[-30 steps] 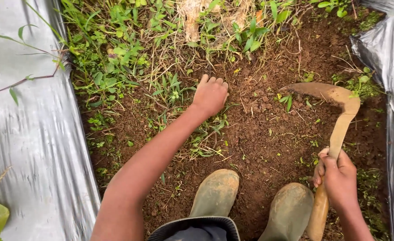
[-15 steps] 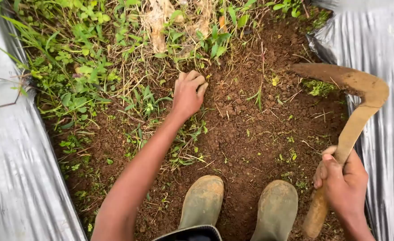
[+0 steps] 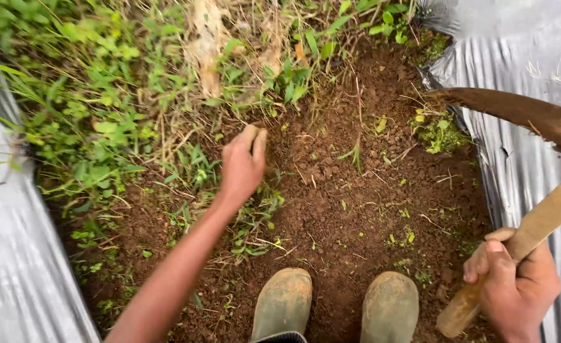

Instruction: The person uses a hoe to loosen the soil and remove weeds from a garden bed. They pull the uprooted weeds by hand and discard them while working along a row covered with plastic sheeting.

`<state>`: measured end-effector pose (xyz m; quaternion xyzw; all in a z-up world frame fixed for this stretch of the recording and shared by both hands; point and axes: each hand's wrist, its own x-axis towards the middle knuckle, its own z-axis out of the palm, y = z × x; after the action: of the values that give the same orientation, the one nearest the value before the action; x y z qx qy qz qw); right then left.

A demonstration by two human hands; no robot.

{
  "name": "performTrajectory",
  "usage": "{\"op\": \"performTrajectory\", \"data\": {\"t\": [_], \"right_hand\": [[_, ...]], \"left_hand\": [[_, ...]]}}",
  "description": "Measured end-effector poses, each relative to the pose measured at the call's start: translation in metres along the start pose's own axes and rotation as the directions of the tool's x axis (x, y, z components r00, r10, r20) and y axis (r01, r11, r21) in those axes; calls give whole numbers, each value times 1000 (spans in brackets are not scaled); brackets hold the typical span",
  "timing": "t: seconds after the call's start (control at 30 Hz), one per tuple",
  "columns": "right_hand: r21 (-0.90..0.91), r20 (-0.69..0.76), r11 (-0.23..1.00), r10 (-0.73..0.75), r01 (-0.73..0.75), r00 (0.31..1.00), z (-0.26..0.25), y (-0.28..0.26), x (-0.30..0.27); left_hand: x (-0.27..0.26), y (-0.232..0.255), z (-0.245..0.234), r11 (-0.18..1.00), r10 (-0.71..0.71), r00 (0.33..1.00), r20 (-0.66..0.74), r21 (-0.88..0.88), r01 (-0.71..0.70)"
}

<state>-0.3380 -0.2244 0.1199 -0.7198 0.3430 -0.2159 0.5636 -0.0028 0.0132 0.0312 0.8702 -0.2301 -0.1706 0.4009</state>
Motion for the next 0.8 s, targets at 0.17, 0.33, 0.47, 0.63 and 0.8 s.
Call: {"op": "performTrajectory", "data": {"t": [0.17,0.33,0.47,0.63,0.8], "right_hand": [[-128,-34,985,-123,118,992,2,-9,0],[-296,-63,932,-239,211,969,6,-25,-3],[-274,-93,960,31,-56,995,-59,8,-38],[-166,-221,940,260,-299,940,-140,85,-87],[-384,-291,888,144,-253,946,-36,-65,-61]], "left_hand": [[10,28,19,1000,10,992,122,-2,-9],[73,82,76,983,-135,969,205,-95,157],[122,80,126,861,-16,980,197,500,-87],[138,71,138,762,31,981,193,630,-148],[138,66,92,958,-208,927,313,-126,258]]}}
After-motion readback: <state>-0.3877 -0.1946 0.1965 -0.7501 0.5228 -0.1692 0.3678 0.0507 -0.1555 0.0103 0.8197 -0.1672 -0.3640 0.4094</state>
